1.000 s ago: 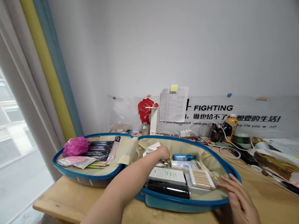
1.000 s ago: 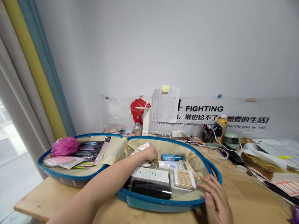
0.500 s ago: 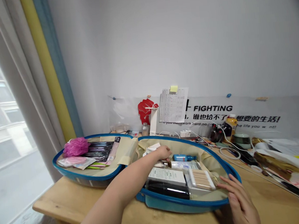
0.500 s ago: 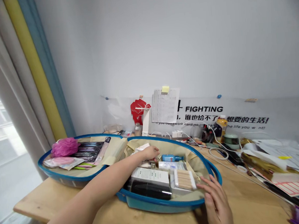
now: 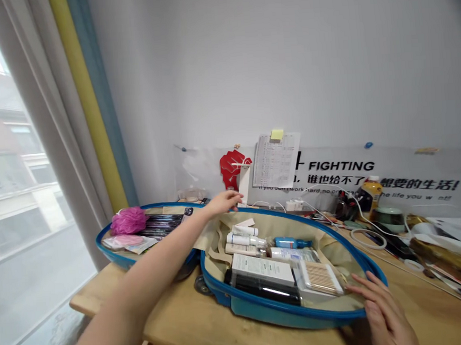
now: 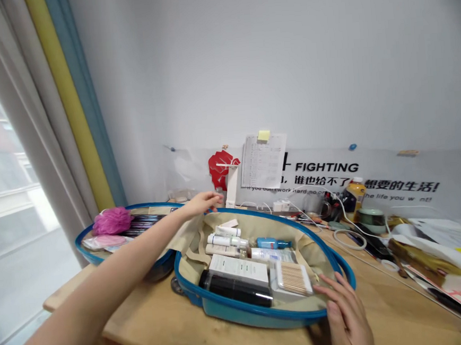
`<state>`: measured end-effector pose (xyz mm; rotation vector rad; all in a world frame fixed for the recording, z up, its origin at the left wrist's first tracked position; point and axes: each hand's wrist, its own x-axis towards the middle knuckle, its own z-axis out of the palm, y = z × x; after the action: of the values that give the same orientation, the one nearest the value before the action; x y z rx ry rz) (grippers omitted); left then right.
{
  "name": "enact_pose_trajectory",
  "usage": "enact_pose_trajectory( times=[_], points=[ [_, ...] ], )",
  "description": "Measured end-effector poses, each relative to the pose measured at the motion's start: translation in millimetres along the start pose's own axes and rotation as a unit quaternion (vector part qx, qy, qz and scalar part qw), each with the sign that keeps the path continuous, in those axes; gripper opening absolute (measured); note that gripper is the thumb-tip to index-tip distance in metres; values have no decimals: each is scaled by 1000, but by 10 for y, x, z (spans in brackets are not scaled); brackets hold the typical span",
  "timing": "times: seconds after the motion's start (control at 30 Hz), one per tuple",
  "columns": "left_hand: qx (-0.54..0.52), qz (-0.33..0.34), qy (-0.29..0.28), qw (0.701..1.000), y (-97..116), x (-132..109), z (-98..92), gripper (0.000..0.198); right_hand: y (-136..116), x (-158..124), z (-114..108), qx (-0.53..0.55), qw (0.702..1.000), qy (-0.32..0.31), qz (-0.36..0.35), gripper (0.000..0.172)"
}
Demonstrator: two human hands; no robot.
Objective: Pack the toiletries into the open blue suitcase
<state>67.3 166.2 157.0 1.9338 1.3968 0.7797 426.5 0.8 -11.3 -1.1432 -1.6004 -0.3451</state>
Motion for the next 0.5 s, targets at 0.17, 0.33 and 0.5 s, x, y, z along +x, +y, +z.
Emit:
enact_pose_trajectory(
  times=[0.17,0.33,0.5],
  points=[
    [108,-56,25,992,-625,-573,-797,42,31,-6,-2,1,1000,-6,-3,39],
    [258,-135,-61,955,-1215,-1118,-1104,21,0,-1,2,3,1000,-10,-10,33],
    [377,-147,-124,906,-1492,-1354,-1088,27,-15,-8,9,5,1000,-9,1,35]
  ],
)
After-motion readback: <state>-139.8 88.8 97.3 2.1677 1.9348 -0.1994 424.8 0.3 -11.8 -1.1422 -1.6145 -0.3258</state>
